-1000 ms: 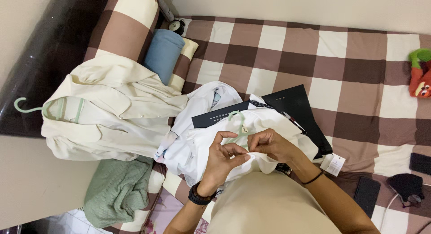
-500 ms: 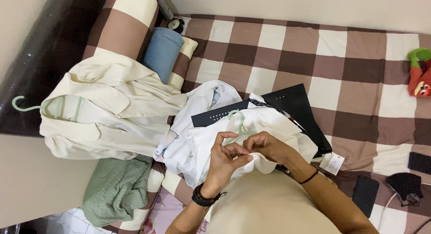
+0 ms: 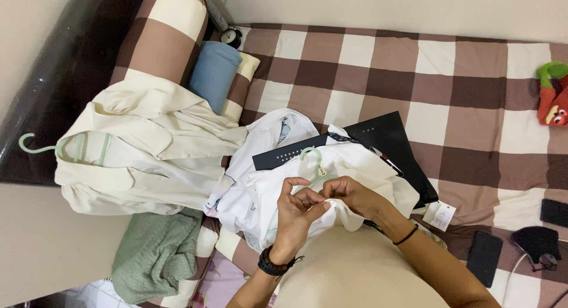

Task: The person sits on a bed with a white shirt on a hanger and performs fine hand work at the shirt collar, repeatedly manipulating thread and fabric with both hands. They briefly pick up a black folder and a white strip from the bed, set them aside, and return to working on the shirt collar.

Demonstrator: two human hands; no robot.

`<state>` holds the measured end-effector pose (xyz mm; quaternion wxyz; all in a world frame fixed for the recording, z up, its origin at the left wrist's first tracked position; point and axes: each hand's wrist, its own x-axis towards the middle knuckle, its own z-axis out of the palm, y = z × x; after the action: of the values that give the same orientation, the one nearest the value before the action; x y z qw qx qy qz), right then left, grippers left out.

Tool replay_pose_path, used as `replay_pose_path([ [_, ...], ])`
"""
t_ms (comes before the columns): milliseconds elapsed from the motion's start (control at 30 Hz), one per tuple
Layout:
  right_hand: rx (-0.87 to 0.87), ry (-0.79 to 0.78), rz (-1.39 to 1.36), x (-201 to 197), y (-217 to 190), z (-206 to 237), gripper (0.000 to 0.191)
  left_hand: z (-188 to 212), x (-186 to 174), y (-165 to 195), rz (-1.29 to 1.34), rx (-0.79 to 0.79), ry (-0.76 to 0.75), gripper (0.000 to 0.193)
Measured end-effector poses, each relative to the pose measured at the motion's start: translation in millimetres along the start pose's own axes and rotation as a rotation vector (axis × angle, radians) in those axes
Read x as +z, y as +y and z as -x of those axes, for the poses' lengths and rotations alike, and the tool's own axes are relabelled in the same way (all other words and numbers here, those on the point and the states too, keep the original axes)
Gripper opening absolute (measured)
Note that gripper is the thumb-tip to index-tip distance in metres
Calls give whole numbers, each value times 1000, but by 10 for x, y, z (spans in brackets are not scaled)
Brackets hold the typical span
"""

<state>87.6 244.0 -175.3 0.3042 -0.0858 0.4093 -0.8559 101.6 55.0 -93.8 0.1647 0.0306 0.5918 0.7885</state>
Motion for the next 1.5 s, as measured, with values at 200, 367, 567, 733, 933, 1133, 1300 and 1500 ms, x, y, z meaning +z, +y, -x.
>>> replay_pose_path([
  [200, -23, -27, 0, 14, 0, -26, 8, 23, 13, -32, 19, 16, 36, 50],
  [367, -73, -68, 18, -8, -96, -19, 8, 44, 54, 3, -116, 122, 45, 46],
  [567, -169, -152, 96, -1, -250, -13, 10, 104, 109, 18, -176, 235, 43, 39],
  [733, -213, -60, 192, 55, -324, -1, 8, 128, 105, -38, -203, 254, 86, 36],
  [933, -471, 103, 401, 142, -421, 135, 11, 86, 82, -93, -201, 316, 167, 36],
  [1133, -613, 207, 716, 347, -436, 198, 17, 106, 84, -136, -134, 296, 183, 33],
  [1300, -676, 216, 840, 444, -506, 193, 17, 124, 92, -171, -50, 222, 228, 34],
  [1500, -728, 214, 928, 452, -467, 165, 15, 126, 50, -285, 6, 177, 209, 33],
])
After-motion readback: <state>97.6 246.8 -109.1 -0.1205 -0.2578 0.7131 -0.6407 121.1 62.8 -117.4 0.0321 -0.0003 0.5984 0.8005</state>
